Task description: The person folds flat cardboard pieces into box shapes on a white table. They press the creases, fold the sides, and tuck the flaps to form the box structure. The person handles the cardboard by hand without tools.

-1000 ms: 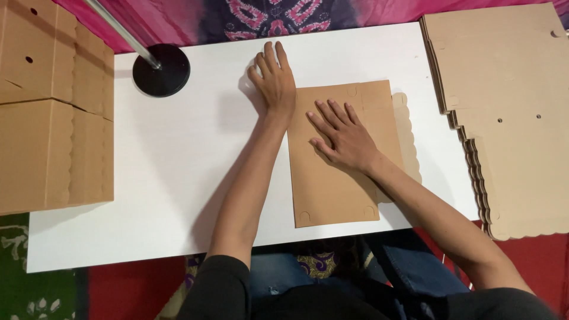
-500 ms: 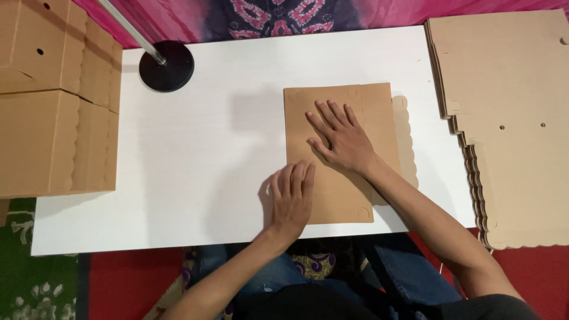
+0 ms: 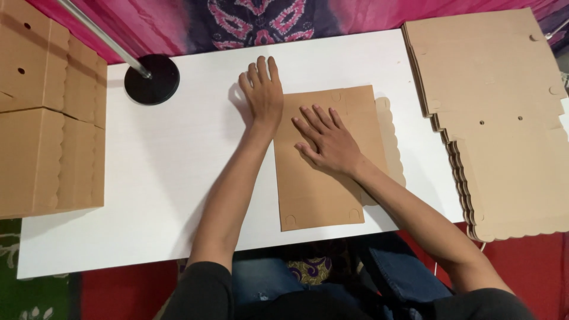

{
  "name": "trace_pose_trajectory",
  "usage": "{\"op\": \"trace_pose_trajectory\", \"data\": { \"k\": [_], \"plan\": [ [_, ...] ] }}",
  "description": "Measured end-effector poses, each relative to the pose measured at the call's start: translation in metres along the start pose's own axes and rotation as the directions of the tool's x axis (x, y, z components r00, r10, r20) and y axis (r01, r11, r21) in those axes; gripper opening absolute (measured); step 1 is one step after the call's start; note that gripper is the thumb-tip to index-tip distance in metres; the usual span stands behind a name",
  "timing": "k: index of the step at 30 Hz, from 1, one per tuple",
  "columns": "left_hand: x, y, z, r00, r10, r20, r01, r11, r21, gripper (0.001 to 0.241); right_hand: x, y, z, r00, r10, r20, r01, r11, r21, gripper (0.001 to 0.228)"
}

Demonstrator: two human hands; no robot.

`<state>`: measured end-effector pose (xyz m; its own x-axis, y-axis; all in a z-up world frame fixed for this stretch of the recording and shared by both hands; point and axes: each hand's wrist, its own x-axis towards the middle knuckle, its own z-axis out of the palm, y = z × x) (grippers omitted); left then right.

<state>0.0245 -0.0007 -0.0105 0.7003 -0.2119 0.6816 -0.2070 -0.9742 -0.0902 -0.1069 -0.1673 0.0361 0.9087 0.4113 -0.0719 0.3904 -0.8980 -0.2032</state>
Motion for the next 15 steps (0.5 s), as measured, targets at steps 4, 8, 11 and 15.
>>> {"op": "trace_pose_trajectory", "data": {
  "k": [4, 8, 11, 15],
  "plan": [
    [0.003, 0.003, 0.008, 0.999, 0.005, 0.040, -0.009, 0.996, 0.094, 0.034, 0.001, -0.003, -0.001, 1.000, -0.004, 0.009, 0.004, 1.000, -0.002, 0.069],
    [-0.023, 0.008, -0.031, 0.999, 0.045, -0.007, -0.045, 0.997, 0.060, 0.032, -0.002, -0.008, -0.006, 0.999, 0.017, 0.051, -0.017, 1.000, -0.008, 0.071],
    [-0.065, 0.019, -0.080, 0.994, 0.109, 0.006, -0.109, 0.994, -0.007, 0.032, -0.003, -0.007, -0.007, 0.999, 0.016, 0.034, -0.016, 1.000, 0.001, 0.072],
    [-0.133, 0.037, -0.157, 0.991, 0.106, 0.082, -0.095, 0.988, -0.125, 0.034, -0.003, -0.003, 0.001, 1.000, -0.011, 0.017, 0.011, 1.000, -0.004, 0.071]
  ]
}}
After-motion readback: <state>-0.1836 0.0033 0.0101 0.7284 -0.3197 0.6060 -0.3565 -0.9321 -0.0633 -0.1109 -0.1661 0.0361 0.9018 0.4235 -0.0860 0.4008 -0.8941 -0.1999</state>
